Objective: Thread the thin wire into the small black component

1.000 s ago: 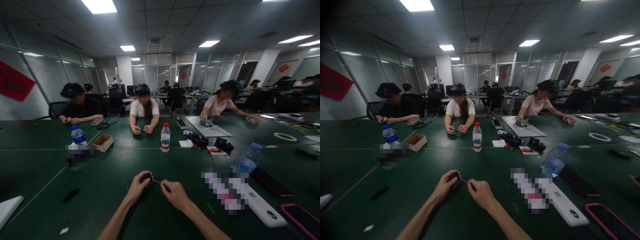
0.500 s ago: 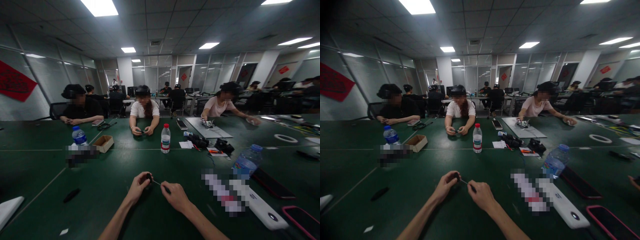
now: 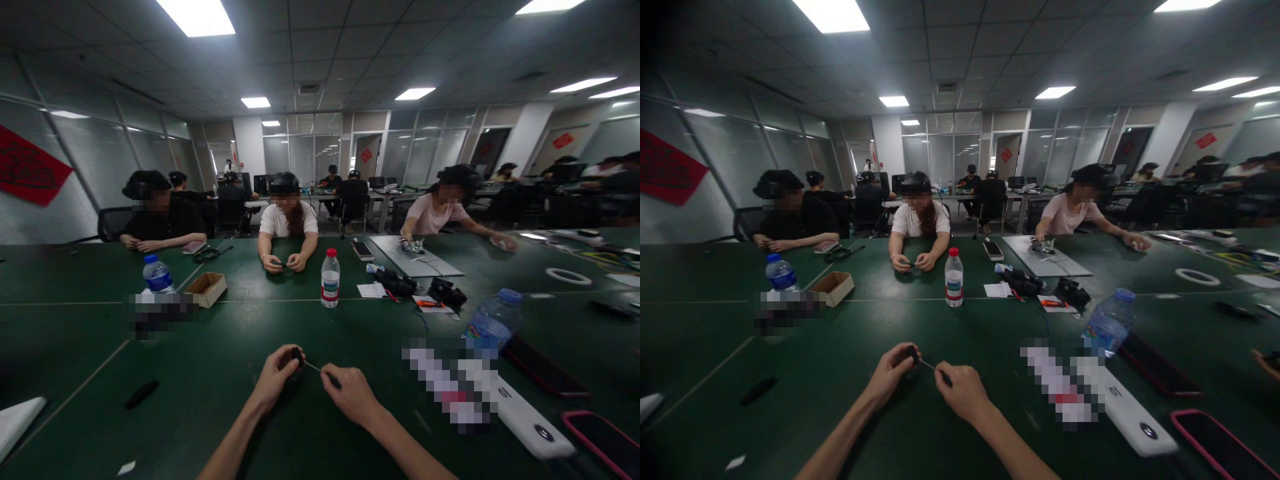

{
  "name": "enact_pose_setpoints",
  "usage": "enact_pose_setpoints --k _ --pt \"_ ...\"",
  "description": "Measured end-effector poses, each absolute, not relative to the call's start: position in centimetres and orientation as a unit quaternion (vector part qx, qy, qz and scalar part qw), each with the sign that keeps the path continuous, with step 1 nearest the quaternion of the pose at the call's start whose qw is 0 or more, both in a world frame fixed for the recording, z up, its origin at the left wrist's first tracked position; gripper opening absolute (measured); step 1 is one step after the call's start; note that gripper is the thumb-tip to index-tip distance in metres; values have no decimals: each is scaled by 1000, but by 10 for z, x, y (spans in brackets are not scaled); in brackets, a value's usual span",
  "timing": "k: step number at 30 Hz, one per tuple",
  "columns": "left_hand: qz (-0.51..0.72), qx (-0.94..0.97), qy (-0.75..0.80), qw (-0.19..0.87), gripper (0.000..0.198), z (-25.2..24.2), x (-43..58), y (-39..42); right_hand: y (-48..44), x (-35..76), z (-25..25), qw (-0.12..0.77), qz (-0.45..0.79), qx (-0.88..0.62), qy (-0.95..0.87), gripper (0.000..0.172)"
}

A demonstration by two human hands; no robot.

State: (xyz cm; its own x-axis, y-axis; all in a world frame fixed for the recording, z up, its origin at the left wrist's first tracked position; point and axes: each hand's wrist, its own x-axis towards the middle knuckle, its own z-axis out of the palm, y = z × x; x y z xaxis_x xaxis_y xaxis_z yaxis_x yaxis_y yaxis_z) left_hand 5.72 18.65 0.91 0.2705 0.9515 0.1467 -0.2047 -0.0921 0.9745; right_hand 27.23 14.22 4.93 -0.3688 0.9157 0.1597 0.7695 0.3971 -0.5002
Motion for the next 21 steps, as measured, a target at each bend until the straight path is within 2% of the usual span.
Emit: enact_pose_setpoints --k 6,12,21 --pt "466 580 324 585 33 16 57 184 141 273 51 211 198 -528 -798 31" --pt "519 519 326 596 35 9 58 186 140 274 54 205 223 -521 -798 31" --pt "510 535 324 591 34 10 58 185 139 274 54 209 208 -519 -802 32"
